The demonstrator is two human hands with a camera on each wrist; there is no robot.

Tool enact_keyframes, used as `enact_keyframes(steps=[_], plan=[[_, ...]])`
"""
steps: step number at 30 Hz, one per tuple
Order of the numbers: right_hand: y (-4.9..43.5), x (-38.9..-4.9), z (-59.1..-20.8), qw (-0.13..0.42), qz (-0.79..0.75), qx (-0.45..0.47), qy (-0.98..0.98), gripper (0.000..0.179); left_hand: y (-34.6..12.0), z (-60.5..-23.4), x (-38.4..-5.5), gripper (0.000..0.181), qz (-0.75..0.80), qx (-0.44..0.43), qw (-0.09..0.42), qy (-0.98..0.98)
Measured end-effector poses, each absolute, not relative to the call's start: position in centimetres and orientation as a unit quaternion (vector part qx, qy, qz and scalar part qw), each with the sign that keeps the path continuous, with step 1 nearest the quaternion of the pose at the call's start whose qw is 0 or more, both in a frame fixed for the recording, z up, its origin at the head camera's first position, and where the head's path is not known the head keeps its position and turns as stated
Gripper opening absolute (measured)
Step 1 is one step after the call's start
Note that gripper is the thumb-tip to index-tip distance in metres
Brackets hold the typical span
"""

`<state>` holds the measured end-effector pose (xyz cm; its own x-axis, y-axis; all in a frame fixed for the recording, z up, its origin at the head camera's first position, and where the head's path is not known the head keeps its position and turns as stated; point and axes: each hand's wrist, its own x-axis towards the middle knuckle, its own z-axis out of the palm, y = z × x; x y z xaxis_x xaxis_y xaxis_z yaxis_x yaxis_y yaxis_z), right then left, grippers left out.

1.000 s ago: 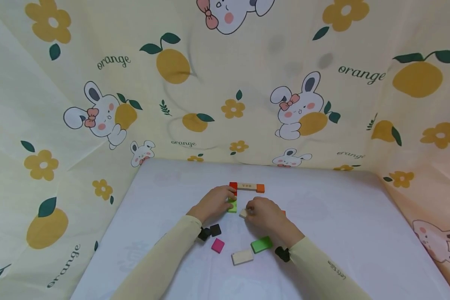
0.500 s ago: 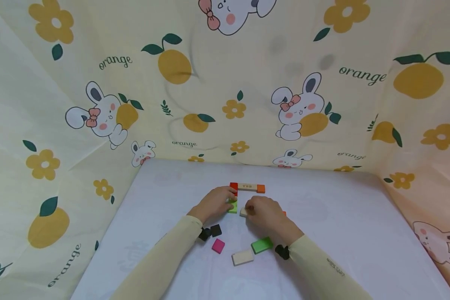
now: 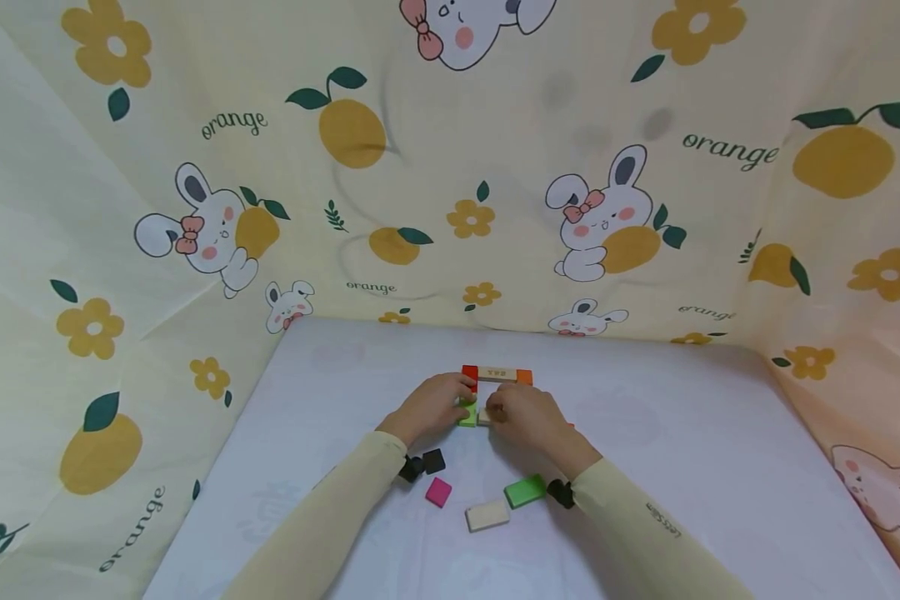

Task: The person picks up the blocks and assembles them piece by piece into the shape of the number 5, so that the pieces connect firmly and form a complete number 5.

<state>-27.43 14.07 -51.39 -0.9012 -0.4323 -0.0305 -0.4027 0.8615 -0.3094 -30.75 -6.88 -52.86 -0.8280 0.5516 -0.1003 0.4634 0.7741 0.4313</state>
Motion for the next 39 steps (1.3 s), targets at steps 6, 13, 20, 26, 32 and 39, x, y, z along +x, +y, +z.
enact_keyframes(steps=[6, 13, 20, 26, 32, 39], plan=[[13.8, -27.4, -51.6, 0.05, -0.146, -0.223, 0.962, 0.019, -6.9, -52.9, -30.8, 0.03, 0.196, 0.271, 0.108, 0.936], [13.7, -27.5, -51.8, 0.049, -0.141, -0.225, 0.963, 0.02, -6.8, -52.8, -30.7, 0.031, 0.192, 0.272, 0.109, 0.937], [13.7, -27.7, -52.4, 0.071, -0.147, -0.211, 0.964, 0.022, -6.8, -52.8, -30.7, 0.03, 0.192, 0.27, 0.11, 0.937], [13.6, -27.7, -52.4, 0.07, -0.152, -0.211, 0.963, 0.022, -6.9, -52.7, -30.6, 0.031, 0.195, 0.269, 0.112, 0.937], [13.6, -27.7, -52.5, 0.072, -0.157, -0.21, 0.962, 0.022, -7.0, -52.9, -30.7, 0.032, 0.196, 0.267, 0.11, 0.937], [13.7, -27.8, -52.6, 0.087, -0.168, -0.198, 0.962, 0.023, -7.0, -52.9, -30.9, 0.032, 0.195, 0.275, 0.106, 0.935]])
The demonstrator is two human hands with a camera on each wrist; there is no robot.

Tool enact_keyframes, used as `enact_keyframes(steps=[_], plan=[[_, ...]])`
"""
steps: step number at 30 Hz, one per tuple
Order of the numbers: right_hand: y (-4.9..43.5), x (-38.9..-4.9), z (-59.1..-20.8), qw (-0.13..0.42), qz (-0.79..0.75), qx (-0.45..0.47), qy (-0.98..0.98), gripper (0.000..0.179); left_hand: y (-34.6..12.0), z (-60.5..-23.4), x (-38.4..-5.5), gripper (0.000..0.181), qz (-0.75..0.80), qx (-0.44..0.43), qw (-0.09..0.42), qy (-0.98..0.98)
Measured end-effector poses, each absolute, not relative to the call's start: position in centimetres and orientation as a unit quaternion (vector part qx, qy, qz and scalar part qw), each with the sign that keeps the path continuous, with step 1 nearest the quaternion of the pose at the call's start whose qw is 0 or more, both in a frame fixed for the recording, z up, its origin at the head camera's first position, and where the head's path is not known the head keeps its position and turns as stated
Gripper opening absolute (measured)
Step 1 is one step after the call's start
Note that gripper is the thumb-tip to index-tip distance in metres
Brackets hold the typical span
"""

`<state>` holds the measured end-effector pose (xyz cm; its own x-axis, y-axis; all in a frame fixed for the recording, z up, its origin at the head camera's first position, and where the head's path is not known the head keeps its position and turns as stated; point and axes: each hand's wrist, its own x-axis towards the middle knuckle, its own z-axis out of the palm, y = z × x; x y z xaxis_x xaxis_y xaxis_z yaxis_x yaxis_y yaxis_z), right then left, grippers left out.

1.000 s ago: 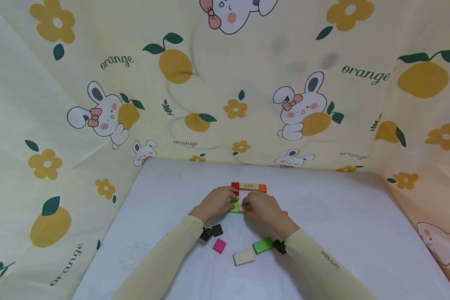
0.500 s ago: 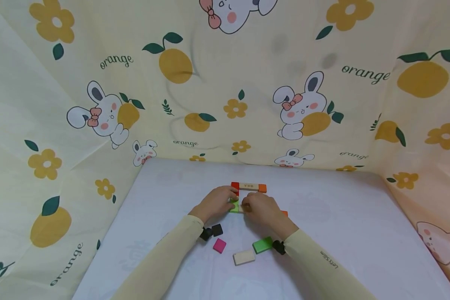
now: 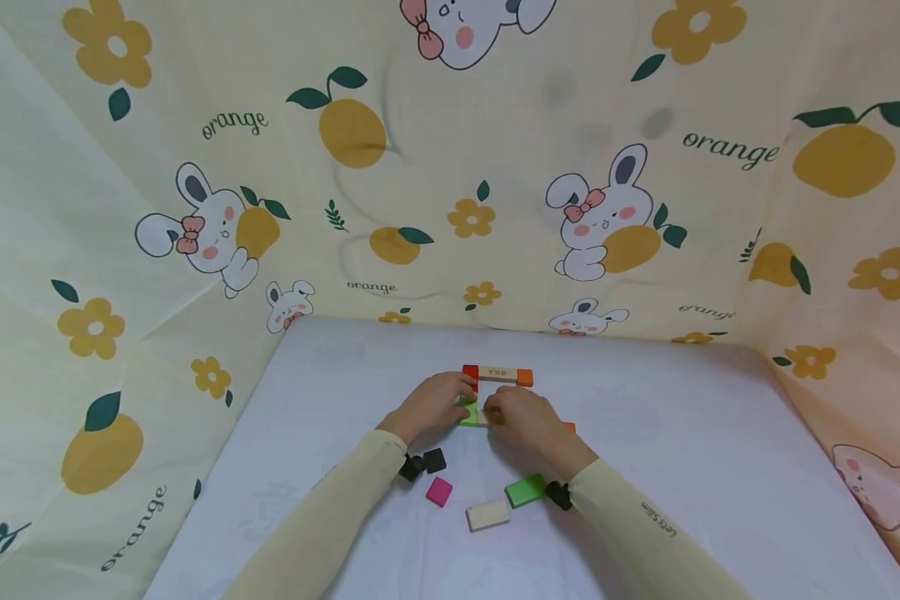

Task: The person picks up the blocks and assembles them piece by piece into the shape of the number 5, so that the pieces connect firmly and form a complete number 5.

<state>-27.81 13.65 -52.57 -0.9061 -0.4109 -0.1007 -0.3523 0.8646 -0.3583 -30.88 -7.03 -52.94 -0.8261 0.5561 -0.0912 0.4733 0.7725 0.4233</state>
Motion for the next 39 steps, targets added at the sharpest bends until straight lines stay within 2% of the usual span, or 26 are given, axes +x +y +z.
enact_keyframes(steps=[9, 19, 30, 34, 39], plan=[[13.86, -28.09, -52.64, 0.098, -0.171, -0.192, 0.961, 0.025, -6.94, -52.79, -30.91, 0.041, 0.218, 0.28, 0.097, 0.93], [13.93, -28.09, -52.57, 0.093, -0.18, -0.205, 0.958, 0.024, -6.76, -52.34, -31.32, 0.056, 0.211, 0.265, 0.108, 0.935], [13.99, -27.99, -52.81, 0.105, -0.186, -0.198, 0.957, 0.028, -6.59, -52.54, -31.69, 0.047, 0.187, 0.286, 0.102, 0.934], [13.86, -27.98, -52.9, 0.101, -0.177, -0.201, 0.958, 0.026, -6.67, -52.67, -31.41, 0.04, 0.191, 0.286, 0.09, 0.935], [13.83, -27.74, -52.61, 0.085, -0.174, -0.215, 0.957, 0.022, -6.74, -52.61, -31.18, 0.038, 0.19, 0.295, 0.075, 0.933]])
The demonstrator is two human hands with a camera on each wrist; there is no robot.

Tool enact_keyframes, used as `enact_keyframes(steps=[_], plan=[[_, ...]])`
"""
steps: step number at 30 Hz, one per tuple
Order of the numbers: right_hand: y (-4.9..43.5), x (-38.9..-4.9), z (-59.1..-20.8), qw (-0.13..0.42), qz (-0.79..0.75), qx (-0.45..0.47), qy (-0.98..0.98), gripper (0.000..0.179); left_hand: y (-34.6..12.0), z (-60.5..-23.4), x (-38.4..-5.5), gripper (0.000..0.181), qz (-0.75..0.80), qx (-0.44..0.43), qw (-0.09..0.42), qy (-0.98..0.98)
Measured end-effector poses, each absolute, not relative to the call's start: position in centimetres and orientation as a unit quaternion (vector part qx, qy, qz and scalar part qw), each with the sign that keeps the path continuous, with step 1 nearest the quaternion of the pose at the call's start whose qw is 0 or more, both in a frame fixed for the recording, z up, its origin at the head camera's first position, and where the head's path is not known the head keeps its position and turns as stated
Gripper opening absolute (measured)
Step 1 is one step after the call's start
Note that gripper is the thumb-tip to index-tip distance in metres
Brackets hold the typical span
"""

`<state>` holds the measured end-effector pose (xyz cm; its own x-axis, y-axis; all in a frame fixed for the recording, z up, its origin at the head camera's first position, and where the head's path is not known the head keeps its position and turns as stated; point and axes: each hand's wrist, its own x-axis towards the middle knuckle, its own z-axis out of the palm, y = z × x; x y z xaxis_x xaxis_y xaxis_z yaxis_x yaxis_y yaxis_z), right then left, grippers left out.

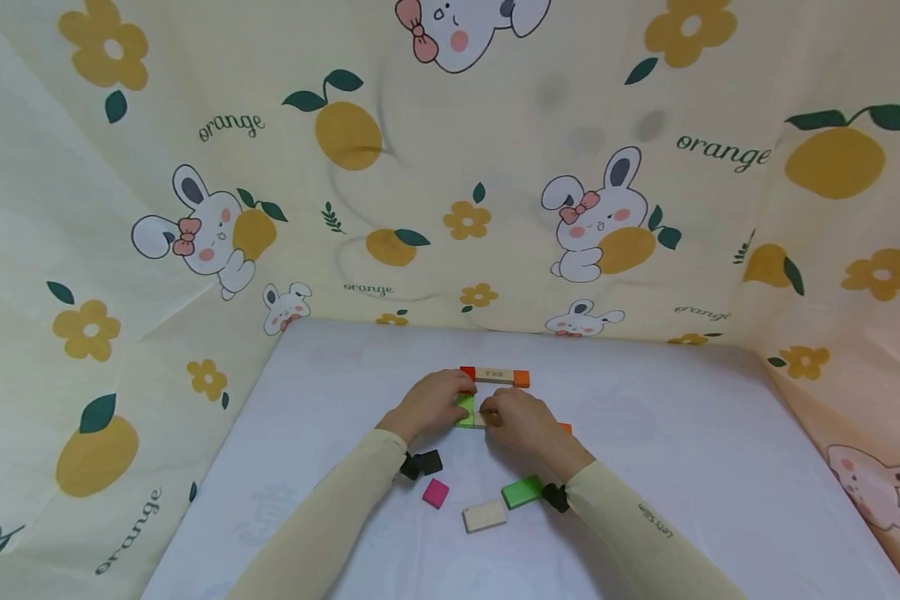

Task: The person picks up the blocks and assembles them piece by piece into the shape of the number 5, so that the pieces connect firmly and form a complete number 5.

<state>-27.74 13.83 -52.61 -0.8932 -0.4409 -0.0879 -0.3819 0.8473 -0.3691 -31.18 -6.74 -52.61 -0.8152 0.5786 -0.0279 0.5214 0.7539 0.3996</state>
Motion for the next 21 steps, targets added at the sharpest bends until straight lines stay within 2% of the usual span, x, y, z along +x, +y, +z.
enact_keyframes(steps=[14, 21], plan=[[14.3, -27.5, -52.7, 0.068, -0.201, -0.197, 0.957, 0.024, -6.7, -52.9, -31.3, 0.039, 0.189, 0.292, 0.068, 0.935], [16.4, -27.5, -51.7, 0.012, -0.231, -0.187, 0.955, 0.028, -6.9, -52.3, -30.5, 0.031, 0.181, 0.326, 0.009, 0.928]])
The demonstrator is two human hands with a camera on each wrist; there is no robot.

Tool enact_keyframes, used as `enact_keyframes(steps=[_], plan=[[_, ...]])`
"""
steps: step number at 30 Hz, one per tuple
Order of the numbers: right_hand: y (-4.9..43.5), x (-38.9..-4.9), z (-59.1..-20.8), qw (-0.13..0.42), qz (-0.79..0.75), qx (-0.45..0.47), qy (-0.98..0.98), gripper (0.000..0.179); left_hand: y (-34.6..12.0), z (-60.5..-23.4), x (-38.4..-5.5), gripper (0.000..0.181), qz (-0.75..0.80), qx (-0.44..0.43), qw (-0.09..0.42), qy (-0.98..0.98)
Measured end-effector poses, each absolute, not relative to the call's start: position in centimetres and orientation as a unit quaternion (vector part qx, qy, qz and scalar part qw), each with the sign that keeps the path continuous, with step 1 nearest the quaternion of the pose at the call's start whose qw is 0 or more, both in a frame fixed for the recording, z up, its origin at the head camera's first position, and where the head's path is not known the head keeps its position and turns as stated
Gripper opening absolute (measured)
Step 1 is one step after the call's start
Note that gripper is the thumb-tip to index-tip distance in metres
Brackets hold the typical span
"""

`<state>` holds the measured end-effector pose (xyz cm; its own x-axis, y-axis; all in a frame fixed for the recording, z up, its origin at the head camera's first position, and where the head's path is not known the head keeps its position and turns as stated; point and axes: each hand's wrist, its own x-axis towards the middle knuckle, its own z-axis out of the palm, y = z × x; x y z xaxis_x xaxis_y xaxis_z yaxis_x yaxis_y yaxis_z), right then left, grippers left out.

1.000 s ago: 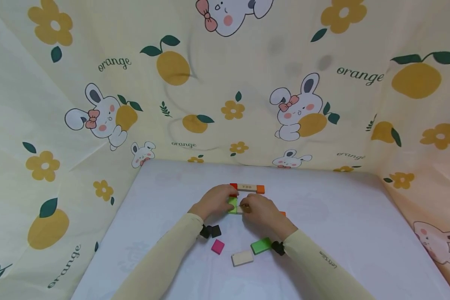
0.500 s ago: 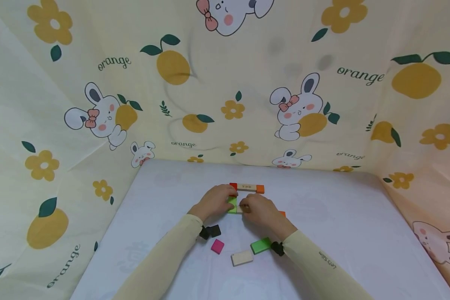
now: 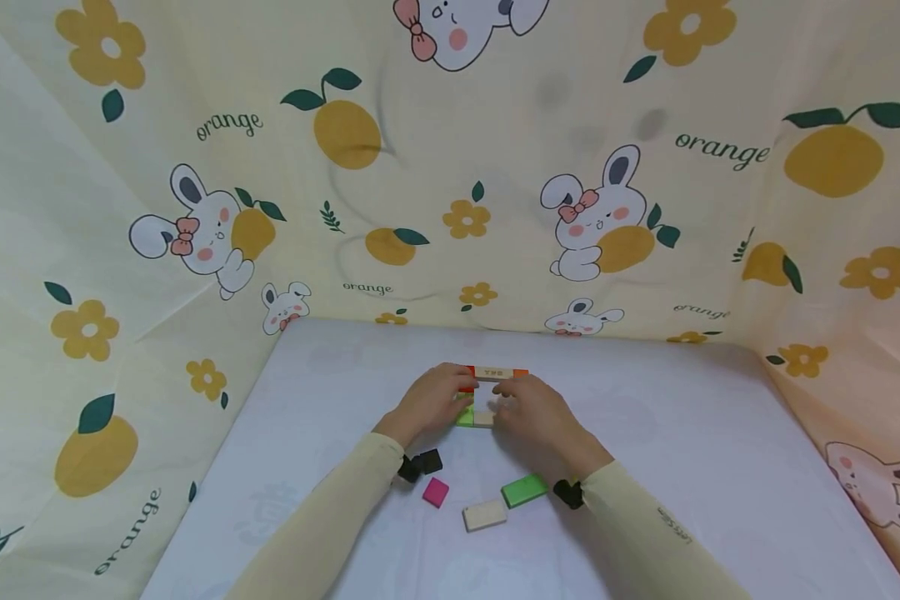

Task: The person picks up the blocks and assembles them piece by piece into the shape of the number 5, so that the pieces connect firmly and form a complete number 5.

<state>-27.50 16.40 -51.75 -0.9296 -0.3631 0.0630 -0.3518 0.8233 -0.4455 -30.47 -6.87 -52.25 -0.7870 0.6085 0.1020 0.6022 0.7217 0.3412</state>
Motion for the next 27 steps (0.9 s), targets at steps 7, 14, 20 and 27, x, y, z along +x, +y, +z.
enact_keyframes(steps=[7, 14, 20, 27], plan=[[20.7, -27.3, -49.1, 0.002, -0.245, -0.144, 0.959, 0.038, -6.2, -51.1, -27.0, 0.031, 0.126, 0.388, -0.013, 0.913], [24.1, -26.2, -48.7, 0.022, -0.235, -0.116, 0.965, 0.037, -5.7, -52.3, -24.7, 0.035, 0.091, 0.401, 0.01, 0.911], [25.4, -24.6, -49.7, 0.054, -0.249, -0.093, 0.963, 0.037, -5.5, -52.6, -23.9, 0.041, 0.085, 0.408, 0.015, 0.909], [25.3, -24.0, -50.6, 0.098, -0.261, -0.077, 0.957, 0.036, -5.5, -53.4, -23.7, 0.045, 0.07, 0.41, 0.011, 0.909]])
